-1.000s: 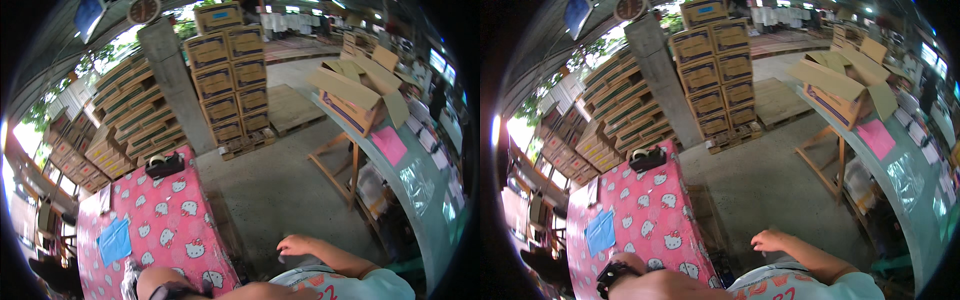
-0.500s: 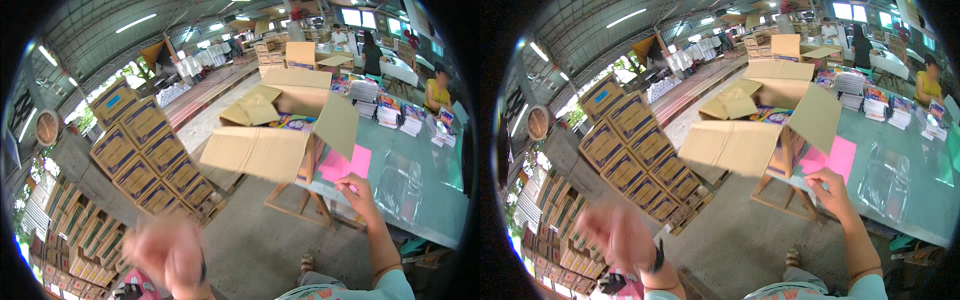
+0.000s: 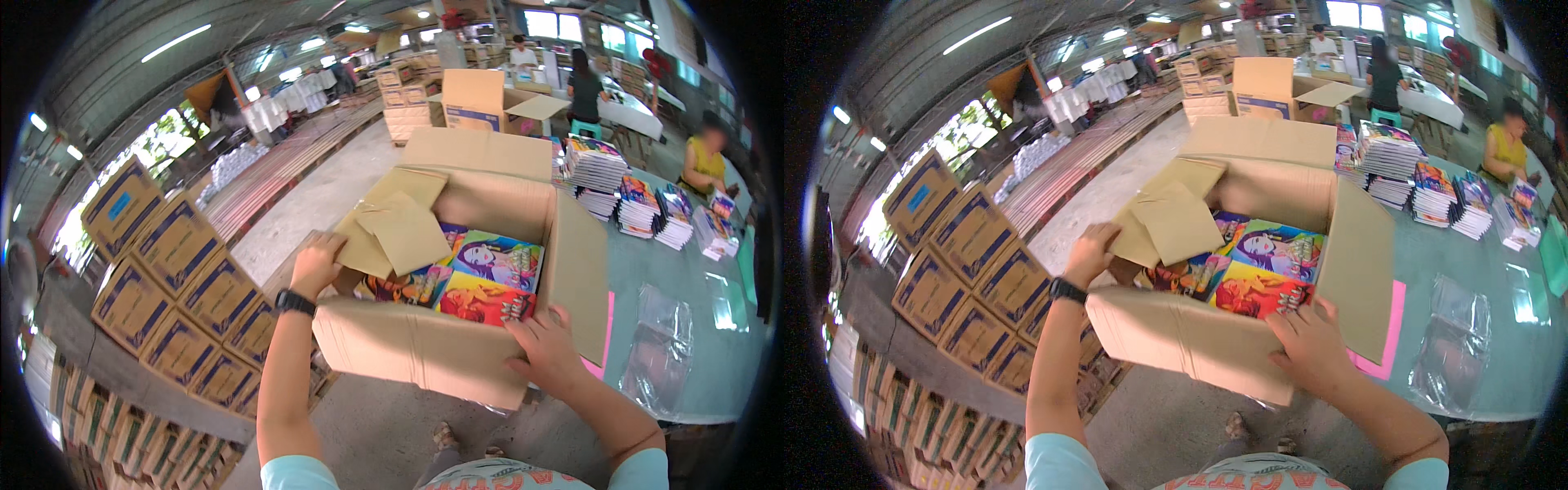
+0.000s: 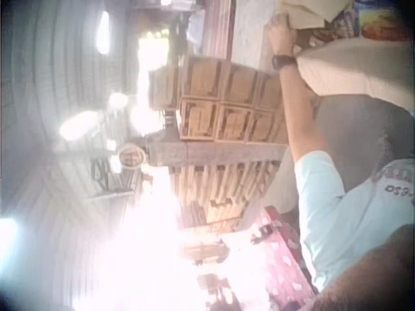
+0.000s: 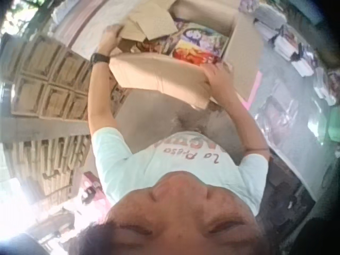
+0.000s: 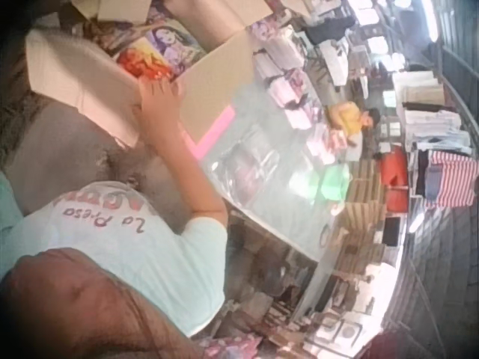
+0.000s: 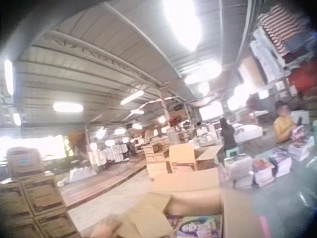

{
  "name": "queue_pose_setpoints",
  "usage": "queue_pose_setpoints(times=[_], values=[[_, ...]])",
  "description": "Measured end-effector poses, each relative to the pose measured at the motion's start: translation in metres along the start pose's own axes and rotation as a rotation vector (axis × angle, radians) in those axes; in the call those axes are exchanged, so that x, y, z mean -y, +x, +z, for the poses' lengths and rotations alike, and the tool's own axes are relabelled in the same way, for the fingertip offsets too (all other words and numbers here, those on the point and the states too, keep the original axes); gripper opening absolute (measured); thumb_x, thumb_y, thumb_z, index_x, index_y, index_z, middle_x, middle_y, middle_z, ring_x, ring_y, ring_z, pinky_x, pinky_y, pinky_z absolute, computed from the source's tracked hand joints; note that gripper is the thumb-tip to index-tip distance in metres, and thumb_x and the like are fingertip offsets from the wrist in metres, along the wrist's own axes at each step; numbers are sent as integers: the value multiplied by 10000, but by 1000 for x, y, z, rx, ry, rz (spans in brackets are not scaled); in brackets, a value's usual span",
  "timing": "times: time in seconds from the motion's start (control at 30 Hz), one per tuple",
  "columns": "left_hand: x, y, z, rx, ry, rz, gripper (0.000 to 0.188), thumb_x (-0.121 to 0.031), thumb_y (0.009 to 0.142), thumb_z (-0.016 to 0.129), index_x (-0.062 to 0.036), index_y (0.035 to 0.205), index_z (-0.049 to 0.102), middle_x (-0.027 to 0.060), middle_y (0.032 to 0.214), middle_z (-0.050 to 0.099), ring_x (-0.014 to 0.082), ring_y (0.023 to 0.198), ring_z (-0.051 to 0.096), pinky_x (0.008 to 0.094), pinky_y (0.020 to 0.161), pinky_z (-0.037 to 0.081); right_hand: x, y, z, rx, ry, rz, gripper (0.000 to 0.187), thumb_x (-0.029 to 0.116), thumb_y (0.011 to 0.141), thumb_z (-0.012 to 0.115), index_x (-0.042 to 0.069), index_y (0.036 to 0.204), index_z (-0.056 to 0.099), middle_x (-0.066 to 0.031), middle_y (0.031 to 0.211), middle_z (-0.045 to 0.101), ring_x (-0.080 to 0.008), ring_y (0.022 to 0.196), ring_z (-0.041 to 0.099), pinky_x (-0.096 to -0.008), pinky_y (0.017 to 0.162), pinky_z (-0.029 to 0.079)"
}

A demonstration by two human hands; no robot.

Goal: The person packs spiral-bound notebooks into cardboard boxes. They gather stacks of notebooks from a table, carry them to a larger packing area, and arrange them neatly inside shipping boxes.

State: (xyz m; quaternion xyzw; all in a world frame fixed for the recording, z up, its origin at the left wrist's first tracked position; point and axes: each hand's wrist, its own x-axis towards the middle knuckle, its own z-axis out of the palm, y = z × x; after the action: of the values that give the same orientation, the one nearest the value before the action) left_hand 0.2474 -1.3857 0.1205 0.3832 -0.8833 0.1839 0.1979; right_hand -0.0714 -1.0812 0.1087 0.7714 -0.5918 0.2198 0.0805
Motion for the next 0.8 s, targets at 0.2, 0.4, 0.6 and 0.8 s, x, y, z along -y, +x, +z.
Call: queue_pose_setpoints(times=[0.2,0.4,0.6,0.8], values=[[73,31,22,-614,-302,-689,618,-125,722,693,-120,1275,417,156,1263,462,325,998,560,386,828,450,3,2,1,49,-18,162,554,263,571,756,127,1065,547,-5,814,543,-192,854,509,-491,968,239],[77,-2,68,639,-777,-640,549,-102,748,658,67,1220,433,184,1167,540,294,1042,552,371,913,420,9,0,4,9,-21,213,514,274,559,761,156,1023,575,24,743,525,-168,788,505,-487,968,238],[116,35,43,790,-757,-444,277,-54,793,553,56,1046,582,136,1055,623,230,924,603,328,825,457,6,5,4,50,49,173,424,318,593,764,163,957,611,41,723,580,-145,735,530,-453,933,237],[-56,175,-24,59,-668,197,264,-46,782,558,-16,1041,600,135,1013,620,244,973,580,323,853,441,-11,12,-1,45,212,177,363,334,649,745,214,976,644,91,671,581,-84,622,500,-389,829,245]])
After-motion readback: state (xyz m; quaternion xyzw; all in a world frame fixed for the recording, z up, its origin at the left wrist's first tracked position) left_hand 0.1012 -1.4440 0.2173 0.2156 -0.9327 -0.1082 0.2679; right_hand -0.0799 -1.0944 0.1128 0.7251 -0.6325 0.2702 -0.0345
